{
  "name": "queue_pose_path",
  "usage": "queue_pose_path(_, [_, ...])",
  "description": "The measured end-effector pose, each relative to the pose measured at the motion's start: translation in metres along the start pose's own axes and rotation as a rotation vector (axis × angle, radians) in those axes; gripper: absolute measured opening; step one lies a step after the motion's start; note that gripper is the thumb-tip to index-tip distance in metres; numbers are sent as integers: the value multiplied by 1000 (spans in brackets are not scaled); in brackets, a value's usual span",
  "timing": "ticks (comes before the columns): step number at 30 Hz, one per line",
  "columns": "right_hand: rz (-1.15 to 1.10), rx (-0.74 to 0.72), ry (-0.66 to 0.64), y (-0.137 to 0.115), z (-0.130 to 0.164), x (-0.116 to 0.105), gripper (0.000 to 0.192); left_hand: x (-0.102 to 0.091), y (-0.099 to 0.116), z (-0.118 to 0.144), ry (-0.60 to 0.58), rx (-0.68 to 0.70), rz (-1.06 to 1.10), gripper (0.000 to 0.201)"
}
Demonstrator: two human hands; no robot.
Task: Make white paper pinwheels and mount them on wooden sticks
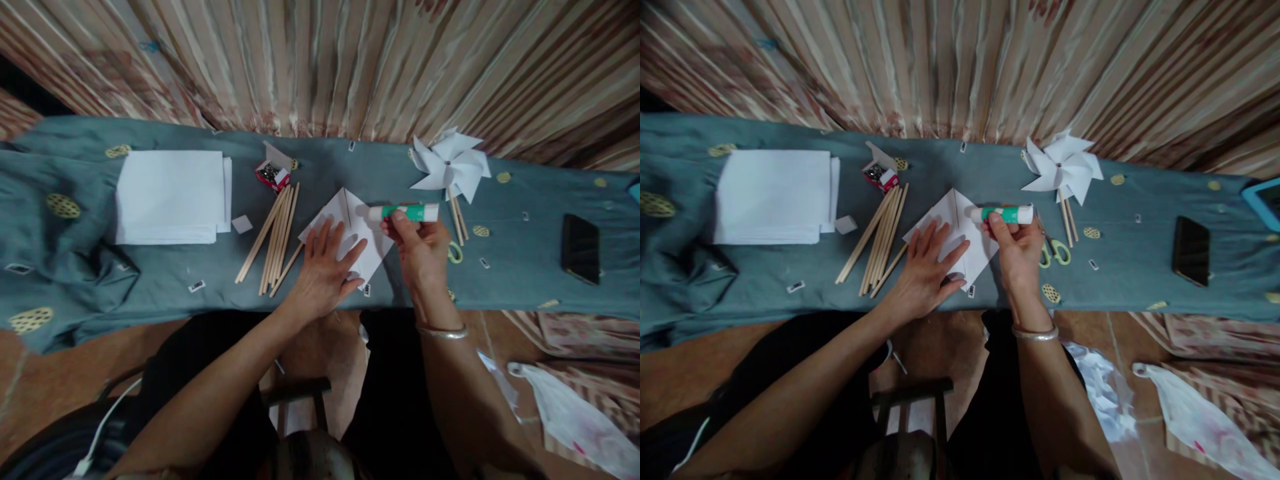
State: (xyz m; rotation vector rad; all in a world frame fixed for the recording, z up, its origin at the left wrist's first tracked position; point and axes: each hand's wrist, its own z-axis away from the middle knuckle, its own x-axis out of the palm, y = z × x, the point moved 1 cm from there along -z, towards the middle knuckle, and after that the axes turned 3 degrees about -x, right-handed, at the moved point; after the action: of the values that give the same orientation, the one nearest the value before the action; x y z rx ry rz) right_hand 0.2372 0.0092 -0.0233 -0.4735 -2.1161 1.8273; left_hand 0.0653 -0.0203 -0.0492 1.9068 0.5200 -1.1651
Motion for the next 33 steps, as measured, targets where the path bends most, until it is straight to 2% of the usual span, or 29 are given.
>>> queue_pose_path(4, [-152,150,-7,-2,1,-4,32,-30,-16,2,136,25,-28,57])
queue_pose_path(6, [-205,185,-38,-2,1,-7,31,-50,-34,5,246,-59,-70,50])
queue_pose_path(9, [-252,217,-94,-1,2,-12,29,-72,-71,15,377,-262,-143,42])
queue_pose_path(11, [-276,242,-114,-1,3,-13,27,-78,-94,23,367,-362,-173,40])
queue_pose_path(13, [-302,269,-121,-1,5,-12,26,-78,-112,29,321,-403,-165,41])
queue_pose_path(16, [-341,307,-129,-2,7,-9,26,-78,-125,33,269,-420,-137,37])
queue_pose_path(20, [-344,342,-152,-5,15,-2,26,-82,-114,30,316,-450,-24,32])
queue_pose_path(22, [-347,359,-176,-9,21,4,25,-82,-102,27,382,-453,147,34])
queue_pose_path(25, [-401,426,-243,-13,32,14,25,-73,-82,22,421,-415,425,36])
queue_pose_path(30, [-520,535,-331,-17,42,27,23,-57,-61,16,382,-347,521,32])
queue_pose_path(33, [-591,574,-355,-19,43,30,24,-54,-53,13,373,-406,702,29])
